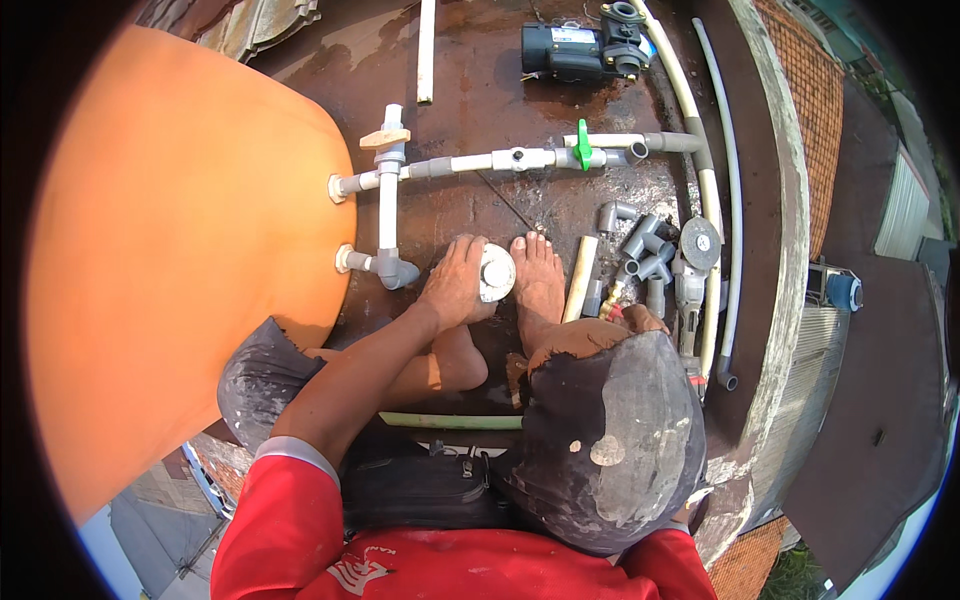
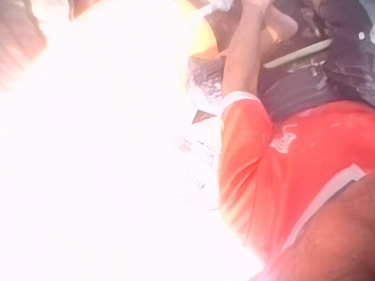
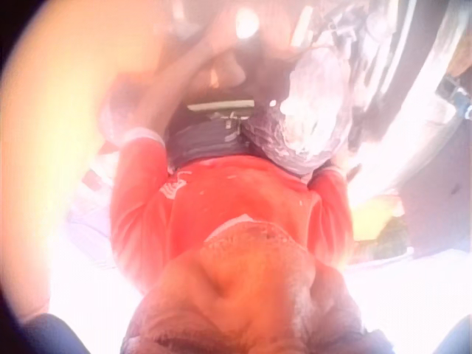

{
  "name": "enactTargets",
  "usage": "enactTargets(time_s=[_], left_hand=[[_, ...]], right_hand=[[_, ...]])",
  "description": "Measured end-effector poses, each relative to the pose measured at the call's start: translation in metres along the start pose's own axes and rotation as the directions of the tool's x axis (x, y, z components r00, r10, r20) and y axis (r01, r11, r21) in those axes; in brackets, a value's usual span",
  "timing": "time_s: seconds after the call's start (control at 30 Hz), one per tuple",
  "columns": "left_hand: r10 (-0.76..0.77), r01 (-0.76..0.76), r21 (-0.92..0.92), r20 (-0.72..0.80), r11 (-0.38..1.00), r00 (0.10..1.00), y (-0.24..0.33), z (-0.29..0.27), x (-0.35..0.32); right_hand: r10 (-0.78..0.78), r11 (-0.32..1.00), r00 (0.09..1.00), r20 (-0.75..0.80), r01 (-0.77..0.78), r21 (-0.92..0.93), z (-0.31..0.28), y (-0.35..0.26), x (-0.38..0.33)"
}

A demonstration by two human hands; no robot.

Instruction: The person assembles a plumbing system on a rooftop by connecting white PVC pipes, valves, and fittings to a large orange water tank. They use a pipe cutter to trim sections and apply thread seal tape to threaded joints before tightening connections by hand.

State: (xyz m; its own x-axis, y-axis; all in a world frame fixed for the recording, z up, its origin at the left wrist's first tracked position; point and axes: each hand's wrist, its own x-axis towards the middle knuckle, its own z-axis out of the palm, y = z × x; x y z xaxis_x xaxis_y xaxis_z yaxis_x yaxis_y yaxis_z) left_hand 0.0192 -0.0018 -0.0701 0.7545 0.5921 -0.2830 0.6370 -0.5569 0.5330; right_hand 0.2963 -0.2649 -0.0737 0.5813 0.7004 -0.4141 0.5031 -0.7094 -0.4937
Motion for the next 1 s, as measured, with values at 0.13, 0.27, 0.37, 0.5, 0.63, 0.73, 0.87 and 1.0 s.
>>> enactTargets(time_s=[0.13,0.27,0.37,0.5,0.63,0.73,0.87,1.0], left_hand=[[-0.062,0.063,0.008,-0.103,0.998,0.993,-0.028,0.010,-0.011],[-0.170,0.163,-0.108,-0.058,0.981,0.984,-0.026,0.019,-0.008],[-0.207,0.198,-0.129,-0.061,0.972,0.976,-0.025,0.018,-0.010],[-0.186,0.168,-0.167,-0.100,0.972,0.977,-0.021,-0.006,-0.021],[-0.161,0.141,-0.163,-0.120,0.977,0.980,-0.026,-0.036,-0.053],[-0.179,0.156,-0.148,-0.151,0.977,0.972,-0.028,-0.065,-0.088],[-0.187,0.165,-0.148,-0.151,0.975,0.971,-0.025,-0.088,-0.120],[-0.194,0.171,-0.141,-0.173,0.975,0.966,-0.023,-0.109,-0.143]], right_hand=[[-0.104,0.994,0.986,-0.131,0.106,0.002,-0.005,-0.021,-0.011],[-0.027,1.000,0.975,-0.220,0.028,0.001,-0.021,-0.009,-0.030],[0.073,0.997,0.941,-0.330,-0.063,0.040,-0.037,0.012,-0.047],[0.273,0.959,0.796,-0.540,-0.271,0.085,-0.078,0.048,-0.060],[0.281,0.951,0.680,-0.677,-0.293,0.101,-0.103,0.086,-0.080],[0.044,0.997,0.694,-0.719,-0.071,-0.008,-0.103,0.081,-0.083],[0.293,0.956,0.859,-0.421,-0.249,0.156,-0.087,0.044,-0.111],[0.076,0.997,0.954,-0.291,-0.074,0.016,-0.022,0.035,-0.120]])
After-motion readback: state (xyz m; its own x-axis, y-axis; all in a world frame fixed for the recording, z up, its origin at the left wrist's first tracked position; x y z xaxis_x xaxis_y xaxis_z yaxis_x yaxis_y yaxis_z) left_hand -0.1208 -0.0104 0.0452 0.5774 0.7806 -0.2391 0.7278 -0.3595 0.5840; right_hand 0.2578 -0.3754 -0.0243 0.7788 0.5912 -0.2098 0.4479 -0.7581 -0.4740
